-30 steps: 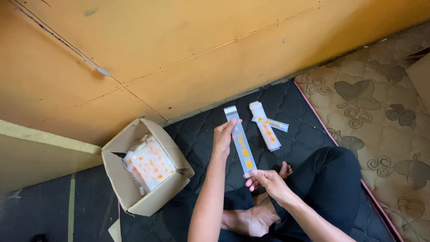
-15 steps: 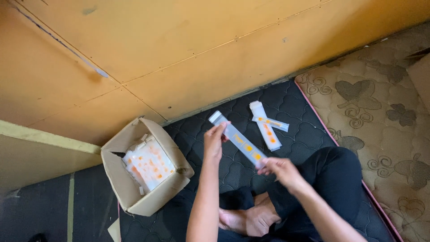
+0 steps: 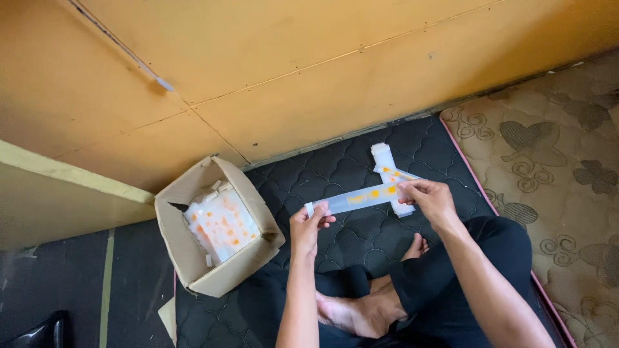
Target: The person is taking paper strips out of a cardboard box and arranging them on a mattress on the floor.
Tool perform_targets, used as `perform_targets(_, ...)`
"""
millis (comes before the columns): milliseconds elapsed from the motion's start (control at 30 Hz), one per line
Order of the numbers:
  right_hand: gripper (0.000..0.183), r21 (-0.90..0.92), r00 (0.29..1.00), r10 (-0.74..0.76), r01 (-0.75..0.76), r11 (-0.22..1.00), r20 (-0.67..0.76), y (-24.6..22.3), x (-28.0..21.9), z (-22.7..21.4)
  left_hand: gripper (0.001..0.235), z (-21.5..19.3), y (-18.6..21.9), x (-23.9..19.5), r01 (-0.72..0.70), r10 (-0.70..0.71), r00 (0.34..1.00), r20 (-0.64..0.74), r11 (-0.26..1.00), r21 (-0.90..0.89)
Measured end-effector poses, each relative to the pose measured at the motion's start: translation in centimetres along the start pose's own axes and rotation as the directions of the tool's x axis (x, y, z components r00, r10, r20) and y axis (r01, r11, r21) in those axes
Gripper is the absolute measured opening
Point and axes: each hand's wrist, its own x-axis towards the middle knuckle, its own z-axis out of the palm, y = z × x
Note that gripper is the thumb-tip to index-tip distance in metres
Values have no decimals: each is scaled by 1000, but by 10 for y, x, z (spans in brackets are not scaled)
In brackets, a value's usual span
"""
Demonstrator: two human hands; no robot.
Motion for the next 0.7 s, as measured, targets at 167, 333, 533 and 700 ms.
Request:
perform_targets(167, 13, 19, 1000, -19, 19, 1000, 11, 0, 6, 5, 17, -3, -2, 1, -21, 21, 1000, -14, 998, 56)
perform_targets(333, 15, -1, 999, -42, 42, 999, 33, 12, 15, 4, 17, -7, -11, 7, -57, 60, 998, -19, 991, 120)
perform_targets(533, 15, -15, 1000, -22, 22, 1000, 1, -1, 5, 4, 16, -5, -20, 11, -66, 68, 998, -11, 991, 119)
perform_targets(700, 16, -20, 1000, 2, -2, 1000, -16, 4, 6, 3, 15, 1, -13, 8, -88, 89, 996, 1, 988, 130)
